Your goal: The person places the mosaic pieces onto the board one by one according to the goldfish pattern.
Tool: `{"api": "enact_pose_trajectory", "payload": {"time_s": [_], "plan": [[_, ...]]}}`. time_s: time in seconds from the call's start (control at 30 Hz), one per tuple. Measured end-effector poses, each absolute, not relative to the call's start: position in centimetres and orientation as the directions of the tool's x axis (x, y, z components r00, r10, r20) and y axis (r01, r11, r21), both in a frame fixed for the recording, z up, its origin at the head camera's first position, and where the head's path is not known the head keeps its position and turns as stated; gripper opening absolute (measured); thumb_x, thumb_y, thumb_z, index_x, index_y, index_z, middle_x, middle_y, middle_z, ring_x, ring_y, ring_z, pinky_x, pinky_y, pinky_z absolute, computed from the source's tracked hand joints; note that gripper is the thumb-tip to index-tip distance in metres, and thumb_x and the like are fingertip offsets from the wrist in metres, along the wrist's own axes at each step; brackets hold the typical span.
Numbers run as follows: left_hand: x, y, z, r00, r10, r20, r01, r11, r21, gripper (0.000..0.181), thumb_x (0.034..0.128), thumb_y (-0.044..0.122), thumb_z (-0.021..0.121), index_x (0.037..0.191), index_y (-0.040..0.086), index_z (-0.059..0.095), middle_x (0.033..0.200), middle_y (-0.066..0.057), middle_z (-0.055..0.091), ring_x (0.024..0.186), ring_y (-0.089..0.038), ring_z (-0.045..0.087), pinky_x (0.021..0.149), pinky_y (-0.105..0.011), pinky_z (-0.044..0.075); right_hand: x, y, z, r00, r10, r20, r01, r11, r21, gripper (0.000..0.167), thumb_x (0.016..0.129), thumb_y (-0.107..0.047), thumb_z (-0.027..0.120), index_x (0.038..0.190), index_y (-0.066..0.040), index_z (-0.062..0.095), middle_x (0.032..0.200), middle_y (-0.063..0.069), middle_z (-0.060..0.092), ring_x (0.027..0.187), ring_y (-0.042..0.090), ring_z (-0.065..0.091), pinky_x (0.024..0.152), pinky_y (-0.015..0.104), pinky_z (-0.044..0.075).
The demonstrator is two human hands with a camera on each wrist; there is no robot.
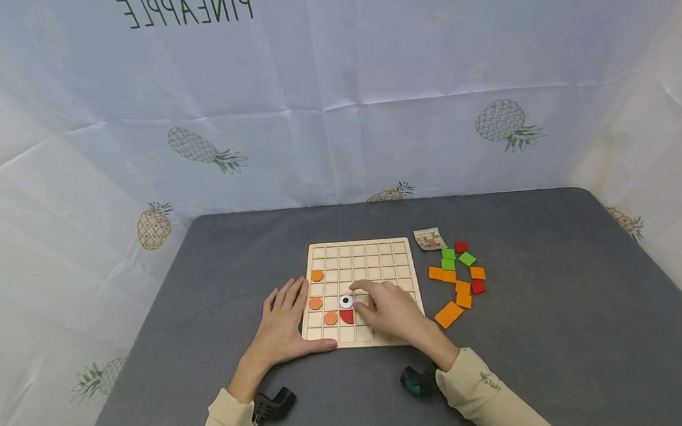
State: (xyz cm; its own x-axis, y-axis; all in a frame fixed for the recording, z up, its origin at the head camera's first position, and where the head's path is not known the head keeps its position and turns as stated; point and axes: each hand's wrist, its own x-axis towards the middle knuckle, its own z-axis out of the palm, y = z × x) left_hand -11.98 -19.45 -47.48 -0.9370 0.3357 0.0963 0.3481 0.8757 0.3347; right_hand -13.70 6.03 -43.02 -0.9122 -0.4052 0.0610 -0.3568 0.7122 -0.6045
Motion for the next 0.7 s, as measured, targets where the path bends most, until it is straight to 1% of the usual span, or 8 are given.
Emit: {"api": "enact_pose_trajectory", "payload": {"time_s": [0.17,0.47,0.6,0.7], "plan": [[-11.9,-19.4,-47.4,-0.937,0.335,0.1,0.349,0.873,0.341,0.132,0.069,0.087,0.065,0.164,0.008,0.021,0.169,-0.015,0.028,0.157,-0.036,0.023,0.122,-0.063,0.018,-13.5,7.8,-42.3,-0.918,-0.39,0.074,-0.355,0.723,-0.593,0.033,0.095,-0.022,0.072,0.128,-0.015,0.071,0.055,-0.009,0.046,0.044,0.006,0.039,0.044,0.02,0.026],[-11.9,-19.6,-47.4,-0.937,0.335,0.098,0.348,0.876,0.333,0.132,0.0692,0.088,0.065,0.164,0.008,0.019,0.169,-0.014,0.027,0.158,-0.036,0.023,0.123,-0.062,0.018,-13.1,11.4,-41.9,-0.923,-0.367,0.118,-0.365,0.736,-0.57,0.033,0.095,-0.02,0.073,0.126,-0.012,0.071,0.055,-0.009,0.047,0.041,0.005,0.036,0.04,0.019,0.027],[-11.9,-19.5,-47.4,-0.936,0.338,0.103,0.352,0.872,0.34,0.132,0.069,0.087,0.065,0.164,0.008,0.019,0.169,-0.015,0.028,0.157,-0.036,0.023,0.122,-0.062,0.018,-12.8,12.9,-41.7,-0.93,-0.345,0.13,-0.356,0.751,-0.557,0.031,0.094,-0.018,0.073,0.125,-0.012,0.071,0.056,-0.009,0.046,0.043,0.005,0.037,0.042,0.02,0.028],[-11.9,-19.4,-47.4,-0.936,0.337,0.106,0.352,0.87,0.344,0.132,0.0686,0.087,0.066,0.164,0.008,0.02,0.169,-0.014,0.028,0.157,-0.036,0.023,0.122,-0.062,0.018,-12.6,13.9,-41.5,-0.936,-0.323,0.142,-0.346,0.767,-0.539,0.031,0.094,-0.017,0.073,0.124,-0.013,0.071,0.057,-0.009,0.045,0.045,0.004,0.036,0.043,0.02,0.027]]}}
